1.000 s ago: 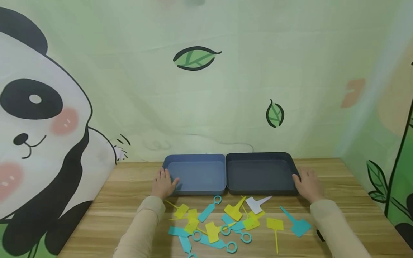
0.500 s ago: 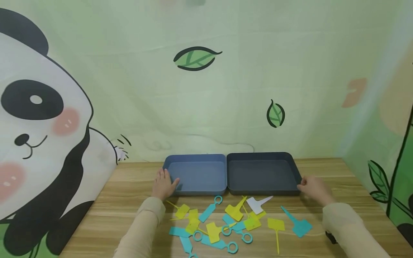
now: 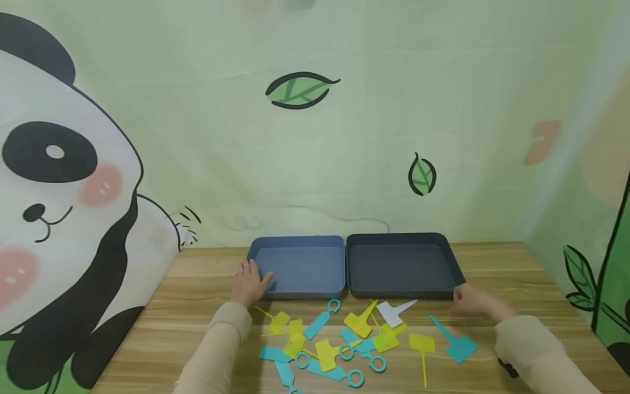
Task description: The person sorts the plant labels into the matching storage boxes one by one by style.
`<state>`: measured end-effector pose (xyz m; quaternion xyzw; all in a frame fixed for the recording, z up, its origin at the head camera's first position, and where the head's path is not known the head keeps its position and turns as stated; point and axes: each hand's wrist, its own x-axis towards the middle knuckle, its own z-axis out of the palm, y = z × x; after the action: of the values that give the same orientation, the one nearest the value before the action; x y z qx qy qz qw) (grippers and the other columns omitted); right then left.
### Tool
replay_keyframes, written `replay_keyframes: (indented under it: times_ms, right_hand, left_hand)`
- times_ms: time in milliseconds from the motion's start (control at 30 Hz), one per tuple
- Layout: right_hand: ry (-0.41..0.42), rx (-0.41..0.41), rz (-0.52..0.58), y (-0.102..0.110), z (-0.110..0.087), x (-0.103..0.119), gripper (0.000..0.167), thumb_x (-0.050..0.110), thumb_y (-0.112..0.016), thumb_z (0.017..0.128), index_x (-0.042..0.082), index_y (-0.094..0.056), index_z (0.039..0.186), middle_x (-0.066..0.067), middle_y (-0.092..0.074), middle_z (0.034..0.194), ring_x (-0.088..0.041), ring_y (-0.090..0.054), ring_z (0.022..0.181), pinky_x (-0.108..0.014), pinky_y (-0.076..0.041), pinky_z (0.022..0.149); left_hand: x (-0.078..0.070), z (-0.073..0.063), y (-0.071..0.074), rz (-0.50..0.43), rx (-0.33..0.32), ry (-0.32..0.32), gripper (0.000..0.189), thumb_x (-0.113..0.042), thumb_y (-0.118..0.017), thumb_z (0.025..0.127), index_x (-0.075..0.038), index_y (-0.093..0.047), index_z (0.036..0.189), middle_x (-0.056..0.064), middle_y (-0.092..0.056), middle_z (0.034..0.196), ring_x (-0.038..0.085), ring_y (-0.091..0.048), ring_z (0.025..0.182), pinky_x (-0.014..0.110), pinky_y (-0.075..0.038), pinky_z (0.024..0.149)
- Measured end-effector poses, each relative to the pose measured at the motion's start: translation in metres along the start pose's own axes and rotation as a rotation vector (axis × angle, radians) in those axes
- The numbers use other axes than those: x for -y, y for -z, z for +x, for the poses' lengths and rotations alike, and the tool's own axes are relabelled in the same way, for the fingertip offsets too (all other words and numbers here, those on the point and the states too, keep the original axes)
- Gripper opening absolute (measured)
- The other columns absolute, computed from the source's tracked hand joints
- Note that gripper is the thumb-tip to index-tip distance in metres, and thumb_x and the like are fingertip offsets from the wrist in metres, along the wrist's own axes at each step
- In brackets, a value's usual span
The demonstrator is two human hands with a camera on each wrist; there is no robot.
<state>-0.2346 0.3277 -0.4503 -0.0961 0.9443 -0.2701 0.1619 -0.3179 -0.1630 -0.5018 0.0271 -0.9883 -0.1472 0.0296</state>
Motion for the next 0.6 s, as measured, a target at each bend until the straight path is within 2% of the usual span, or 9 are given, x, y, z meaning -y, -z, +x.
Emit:
replay_keyframes:
  times_ms: [67, 167, 367, 600]
  right_hand:
    - [-0.004, 0.047, 0.06, -0.004, -0.001, 0.004, 0.019, 0.007, -0.062, 0.07, 0.006, -0.044, 0.066, 0.002, -0.04, 0.06, -0.011, -0.035, 0.053, -0.023, -0.03, 0.047]
    - [0.006, 0.071, 0.08, -0.012, 0.001, 0.007, 0.023, 0.006, -0.062, 0.07, 0.009, -0.043, 0.06, 0.004, -0.038, 0.055, -0.009, -0.033, 0.05, -0.021, -0.029, 0.046]
    - [-0.003, 0.055, 0.063, -0.027, 0.008, 0.008, 0.033, 0.01, -0.065, 0.069, 0.015, -0.037, 0.052, 0.008, -0.032, 0.049, -0.006, -0.029, 0.046, -0.019, -0.024, 0.044]
    - [-0.051, 0.038, -0.034, -0.036, 0.014, 0.008, 0.033, 0.01, -0.067, 0.066, 0.015, -0.038, 0.052, 0.008, -0.031, 0.049, -0.006, -0.029, 0.046, -0.019, -0.023, 0.045]
  left_hand:
    - [0.0, 0.0, 0.0, -0.005, -0.001, 0.001, 0.075, -0.045, -0.04, 0.089, 0.012, -0.022, 0.135, 0.03, -0.018, 0.142, 0.039, -0.016, 0.133, 0.047, -0.018, 0.107]
    - [0.001, 0.0, 0.001, -0.005, -0.004, 0.0, 0.074, -0.044, -0.041, 0.089, 0.012, -0.022, 0.134, 0.03, -0.018, 0.141, 0.039, -0.016, 0.133, 0.047, -0.019, 0.107]
    - [-0.001, -0.001, 0.0, 0.021, 0.002, -0.006, 0.074, -0.044, -0.039, 0.089, 0.012, -0.023, 0.134, 0.03, -0.018, 0.142, 0.039, -0.017, 0.132, 0.046, -0.019, 0.108]
    - [-0.004, -0.003, 0.001, 0.023, -0.002, -0.013, 0.073, -0.045, -0.039, 0.089, 0.012, -0.024, 0.134, 0.029, -0.019, 0.141, 0.039, -0.018, 0.132, 0.045, -0.019, 0.108]
